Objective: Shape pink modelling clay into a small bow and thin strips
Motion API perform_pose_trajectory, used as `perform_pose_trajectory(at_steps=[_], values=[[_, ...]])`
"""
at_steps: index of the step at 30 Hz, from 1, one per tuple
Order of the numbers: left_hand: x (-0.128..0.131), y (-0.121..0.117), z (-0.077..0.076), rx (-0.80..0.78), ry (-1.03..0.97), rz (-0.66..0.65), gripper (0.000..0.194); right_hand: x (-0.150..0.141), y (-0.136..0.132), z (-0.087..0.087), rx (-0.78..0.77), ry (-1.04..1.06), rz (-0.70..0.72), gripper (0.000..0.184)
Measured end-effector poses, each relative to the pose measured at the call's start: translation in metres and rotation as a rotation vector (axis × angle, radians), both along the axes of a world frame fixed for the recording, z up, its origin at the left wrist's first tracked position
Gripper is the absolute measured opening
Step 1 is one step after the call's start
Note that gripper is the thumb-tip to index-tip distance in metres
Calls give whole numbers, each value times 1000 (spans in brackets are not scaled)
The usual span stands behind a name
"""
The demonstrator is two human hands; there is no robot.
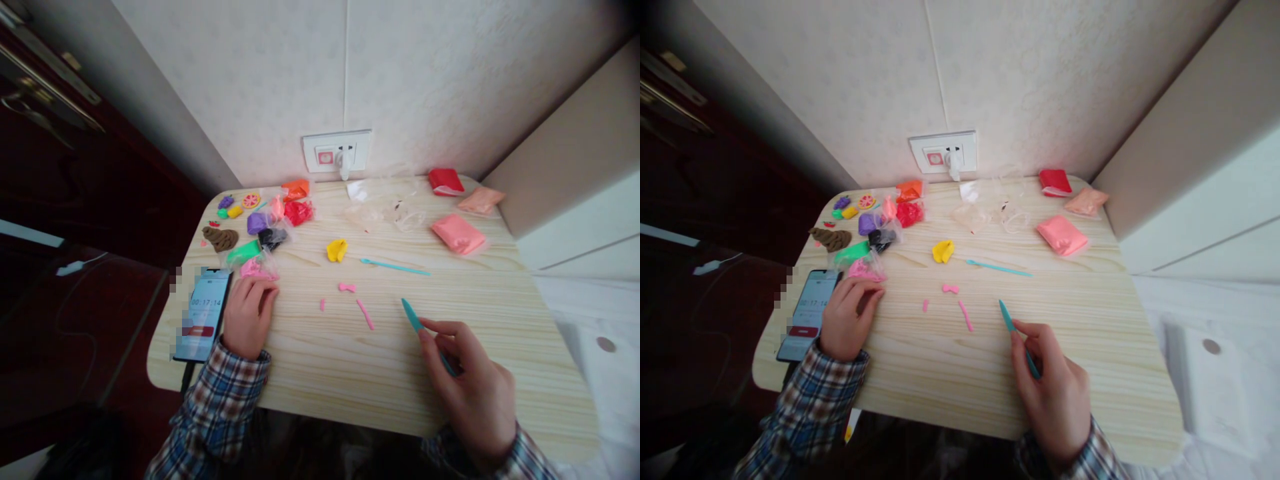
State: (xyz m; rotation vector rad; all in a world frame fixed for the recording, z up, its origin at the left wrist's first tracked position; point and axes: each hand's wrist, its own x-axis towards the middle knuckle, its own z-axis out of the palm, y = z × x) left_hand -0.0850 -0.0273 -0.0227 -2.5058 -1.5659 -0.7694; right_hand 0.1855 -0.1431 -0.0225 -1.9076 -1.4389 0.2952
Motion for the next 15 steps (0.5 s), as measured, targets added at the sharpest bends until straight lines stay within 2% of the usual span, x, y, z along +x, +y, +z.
perform_pose_trajectory(at_steps=[6, 10, 13, 15], values=[[-1, -1, -1, 8, -12, 27, 10, 0, -1, 1, -1, 29, -7, 17], [5, -4, 3, -61, -123, 13, 5, 1, 0, 1, 23, 26, 11, 17], [19, -6, 10, -184, -292, -42, 4, 1, 1, 2, 29, 32, 18, 16], [35, -8, 17, -242, -376, -140, 4, 1, 2, 3, 36, 42, 21, 16]])
